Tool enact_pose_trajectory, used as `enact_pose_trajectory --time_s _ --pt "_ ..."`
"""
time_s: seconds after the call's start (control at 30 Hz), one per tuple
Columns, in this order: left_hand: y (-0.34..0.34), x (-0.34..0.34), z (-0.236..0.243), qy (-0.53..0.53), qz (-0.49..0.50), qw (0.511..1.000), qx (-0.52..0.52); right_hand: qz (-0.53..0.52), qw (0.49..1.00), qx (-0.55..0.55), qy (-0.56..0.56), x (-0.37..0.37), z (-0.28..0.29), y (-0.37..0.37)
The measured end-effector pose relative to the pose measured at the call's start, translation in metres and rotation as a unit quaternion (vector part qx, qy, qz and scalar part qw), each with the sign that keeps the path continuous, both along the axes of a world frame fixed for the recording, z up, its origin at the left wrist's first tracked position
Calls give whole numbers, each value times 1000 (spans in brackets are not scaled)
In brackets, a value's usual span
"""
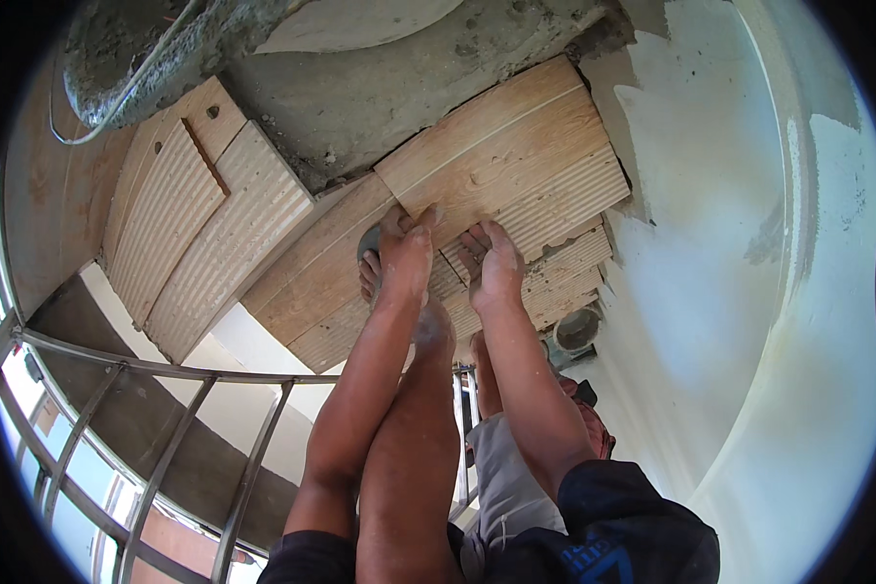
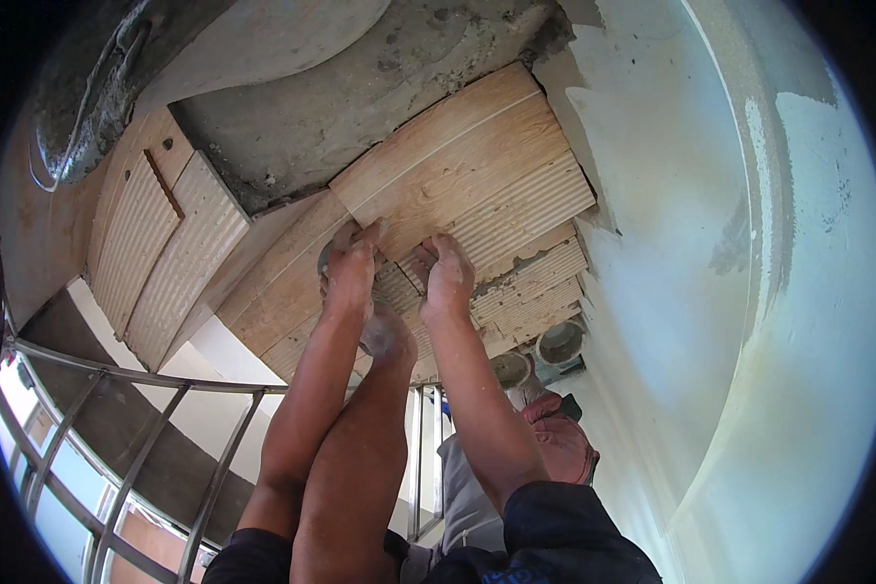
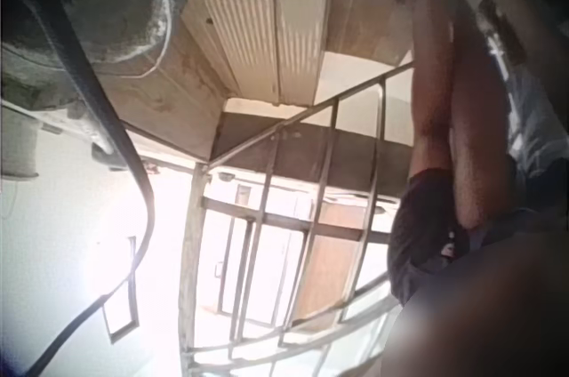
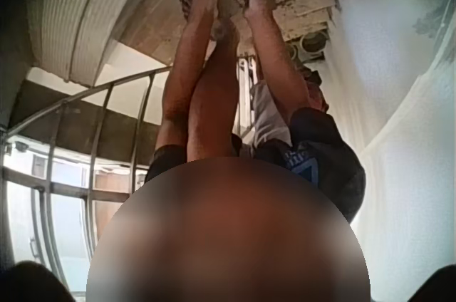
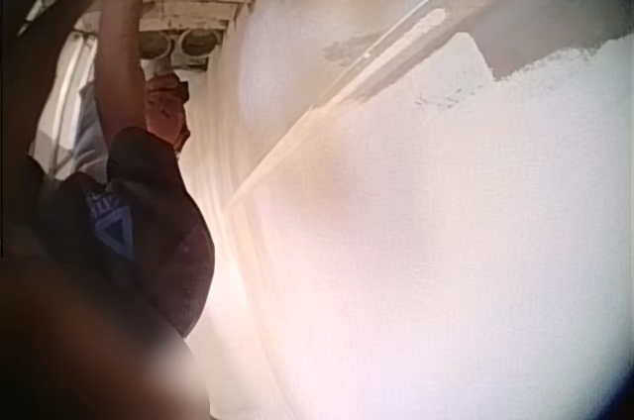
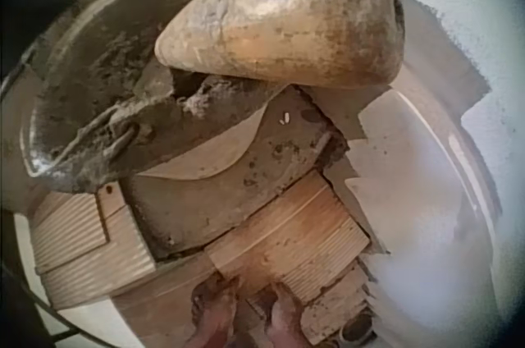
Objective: Tiling the underside and risers of a concrete staircase.
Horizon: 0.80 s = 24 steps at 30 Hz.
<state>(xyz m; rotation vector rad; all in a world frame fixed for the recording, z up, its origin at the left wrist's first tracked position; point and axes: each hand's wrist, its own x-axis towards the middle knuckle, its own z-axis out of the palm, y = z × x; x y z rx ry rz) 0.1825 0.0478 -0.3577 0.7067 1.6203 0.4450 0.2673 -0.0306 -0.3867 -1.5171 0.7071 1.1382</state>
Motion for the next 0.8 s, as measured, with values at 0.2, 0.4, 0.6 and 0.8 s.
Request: enact_pose_trajectory --time_s 0.2,0.4,0.6,0.8 --pt "-1 -21 -17 56 -100 993 -33 87 996 20 -29 22 0 -3" --pt "-7 -26 -29 7 -68 997 -18 -51 984 105 -134 73 -14 8" --pt "-19 -45 -27 -119 -63 991 23 -58 979 185 -64 84 -33 -6" --pt "-48 -78 25 -207 -15 972 113 -14 971 236 -26 59 -11 -32"
